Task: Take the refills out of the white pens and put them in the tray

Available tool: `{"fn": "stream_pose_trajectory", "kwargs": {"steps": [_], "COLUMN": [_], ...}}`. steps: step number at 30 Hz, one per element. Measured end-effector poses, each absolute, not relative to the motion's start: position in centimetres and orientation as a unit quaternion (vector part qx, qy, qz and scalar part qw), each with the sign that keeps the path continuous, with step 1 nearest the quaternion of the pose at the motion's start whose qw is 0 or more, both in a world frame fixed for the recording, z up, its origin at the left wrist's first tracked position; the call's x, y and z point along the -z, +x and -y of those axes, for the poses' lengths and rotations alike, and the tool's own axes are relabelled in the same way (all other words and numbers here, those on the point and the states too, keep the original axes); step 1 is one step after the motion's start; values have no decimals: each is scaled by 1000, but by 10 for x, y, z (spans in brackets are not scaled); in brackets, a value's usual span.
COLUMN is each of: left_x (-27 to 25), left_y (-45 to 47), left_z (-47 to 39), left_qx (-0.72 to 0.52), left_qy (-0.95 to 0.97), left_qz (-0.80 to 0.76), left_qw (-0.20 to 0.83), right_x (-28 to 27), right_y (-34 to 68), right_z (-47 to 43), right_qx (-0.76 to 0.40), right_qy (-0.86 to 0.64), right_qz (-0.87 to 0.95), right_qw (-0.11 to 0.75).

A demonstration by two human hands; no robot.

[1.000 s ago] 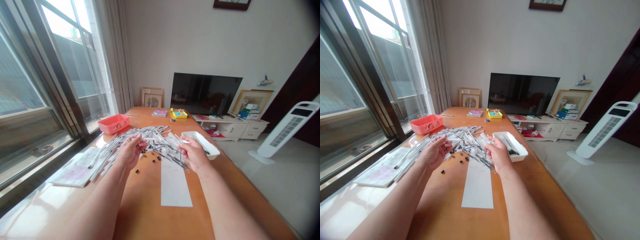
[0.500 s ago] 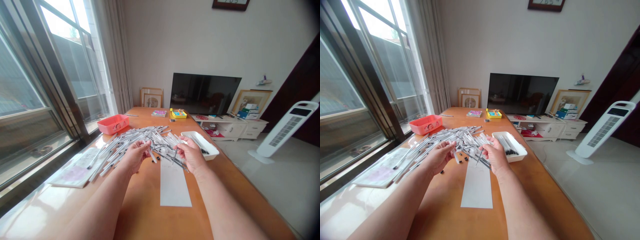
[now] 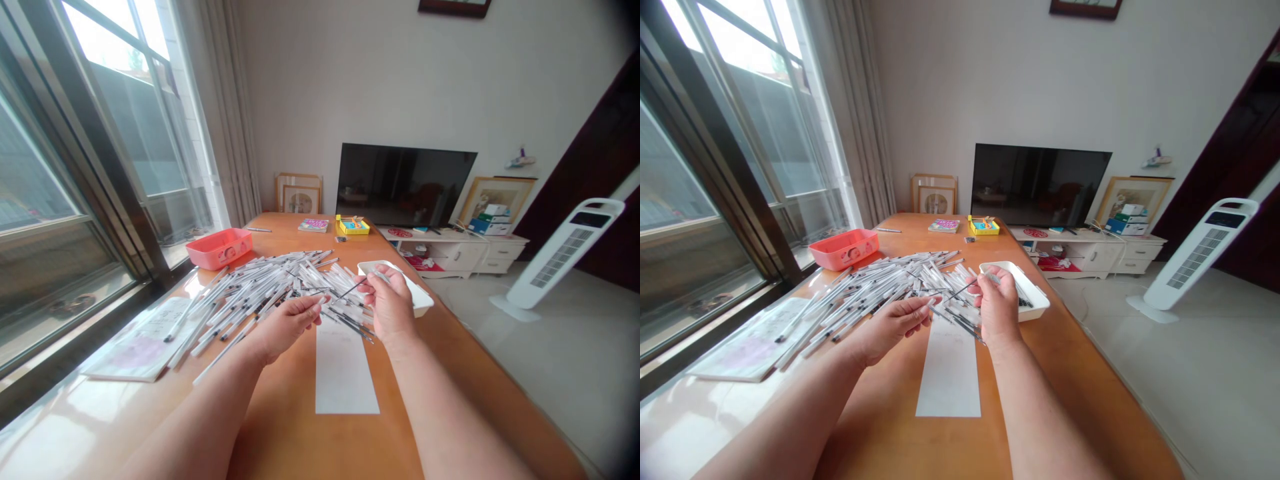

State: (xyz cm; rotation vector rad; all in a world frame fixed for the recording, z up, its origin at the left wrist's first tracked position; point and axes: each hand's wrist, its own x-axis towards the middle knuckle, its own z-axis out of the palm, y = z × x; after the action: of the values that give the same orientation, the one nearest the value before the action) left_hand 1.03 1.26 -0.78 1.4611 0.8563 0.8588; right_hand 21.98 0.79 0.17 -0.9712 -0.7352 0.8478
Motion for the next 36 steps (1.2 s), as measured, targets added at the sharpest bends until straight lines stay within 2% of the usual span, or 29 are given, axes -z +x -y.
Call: {"fn": "stream_pose_trajectory", "kwargs": {"steps": [9, 20, 25, 31, 36], "left_x": [3, 5, 6, 5, 6], "left_y": [13, 11, 11, 9, 9], "left_z": [-7, -8, -9, -10, -13], "left_qx": [-347, -344, -339, -368, -377], "left_qy": [657, 683, 679, 658, 664], "left_qz": [-350, -368, -360, -339, -335], "left_qw": [570, 529, 543, 563, 552], "right_x": [-2, 0, 1, 8, 17], "right_y": [215, 206, 204, 196, 189], "right_z": [-5, -1, -1, 1, 4], "right_qx": [-346, -354, -365, -353, -264], "right_qy": [-449, -452, -454, -493, -508], "right_qz": [362, 401, 406, 496, 615], "right_qw": [740, 714, 705, 622, 543]}}
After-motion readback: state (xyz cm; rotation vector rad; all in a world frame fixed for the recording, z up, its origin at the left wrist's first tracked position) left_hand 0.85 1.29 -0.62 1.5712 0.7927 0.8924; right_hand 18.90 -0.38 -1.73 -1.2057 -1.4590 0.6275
